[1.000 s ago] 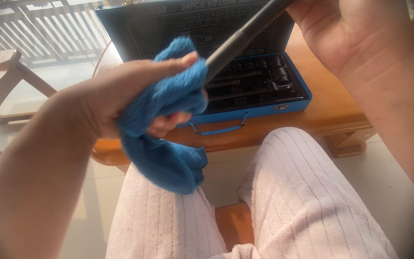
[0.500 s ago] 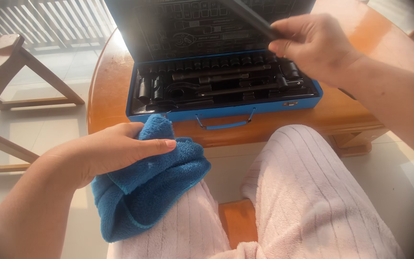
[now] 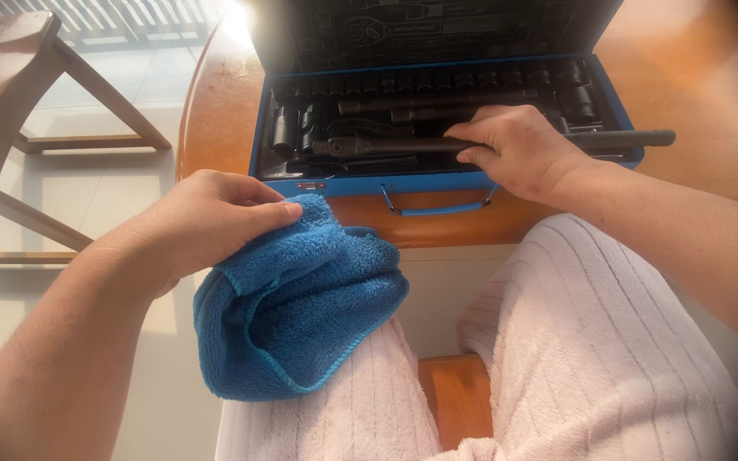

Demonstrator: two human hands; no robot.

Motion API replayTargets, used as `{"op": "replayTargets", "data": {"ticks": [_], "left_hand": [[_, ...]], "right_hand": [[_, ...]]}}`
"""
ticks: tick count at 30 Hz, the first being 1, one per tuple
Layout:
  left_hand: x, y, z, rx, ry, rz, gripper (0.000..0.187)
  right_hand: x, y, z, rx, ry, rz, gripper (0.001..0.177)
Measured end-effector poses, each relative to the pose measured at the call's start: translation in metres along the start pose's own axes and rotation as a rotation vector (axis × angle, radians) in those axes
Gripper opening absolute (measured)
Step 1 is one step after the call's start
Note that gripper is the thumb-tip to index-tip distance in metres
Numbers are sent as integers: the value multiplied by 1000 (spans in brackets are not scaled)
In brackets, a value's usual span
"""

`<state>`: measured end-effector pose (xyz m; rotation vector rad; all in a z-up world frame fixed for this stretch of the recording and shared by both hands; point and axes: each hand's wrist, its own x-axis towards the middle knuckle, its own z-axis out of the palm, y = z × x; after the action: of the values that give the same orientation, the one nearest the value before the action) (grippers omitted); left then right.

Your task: The person wipes multiple metal tools from a blue toolbox with a blue cloth, then places them back into the toolbox and closes it.

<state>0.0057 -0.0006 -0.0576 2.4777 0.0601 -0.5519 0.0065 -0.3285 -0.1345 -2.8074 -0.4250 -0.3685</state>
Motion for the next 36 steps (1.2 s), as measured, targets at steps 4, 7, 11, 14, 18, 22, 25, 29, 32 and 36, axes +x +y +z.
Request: {"op": "replayTargets", "data": {"ticks": [4,7,11,14,18,22,25,29,32,36], "left_hand": [[12,2,2,-1,129,71,46],[28,6,-2,43,191,139,37],[55,14,2,115,231,267,32],[79,17,11,189,214,355,37],[99,15,25,345,182,417,38],[102,17,29,422,195,390,31],[104,14,28,364,201,304,26],[110,10,30,379,197,342,25],[98,15,23,353,156,340,29],[47,28,-4,48,28,253,50]], "right_hand": [[3,-4,10,34,-69,51,33],[8,-7,16,38,-84,57,34],[10,-9,21,99,-130,85,34],[11,-10,21,133,-183,131,36],[13,-12,18,187,-149,143,35],[23,-14,18,307,-102,287,23],[27,-15,19,326,-63,306,17],[14,-16,25,254,64,89,18],[6,-17,32,94,225,-33,13],[0,9,20,142,267,54,12]]}}
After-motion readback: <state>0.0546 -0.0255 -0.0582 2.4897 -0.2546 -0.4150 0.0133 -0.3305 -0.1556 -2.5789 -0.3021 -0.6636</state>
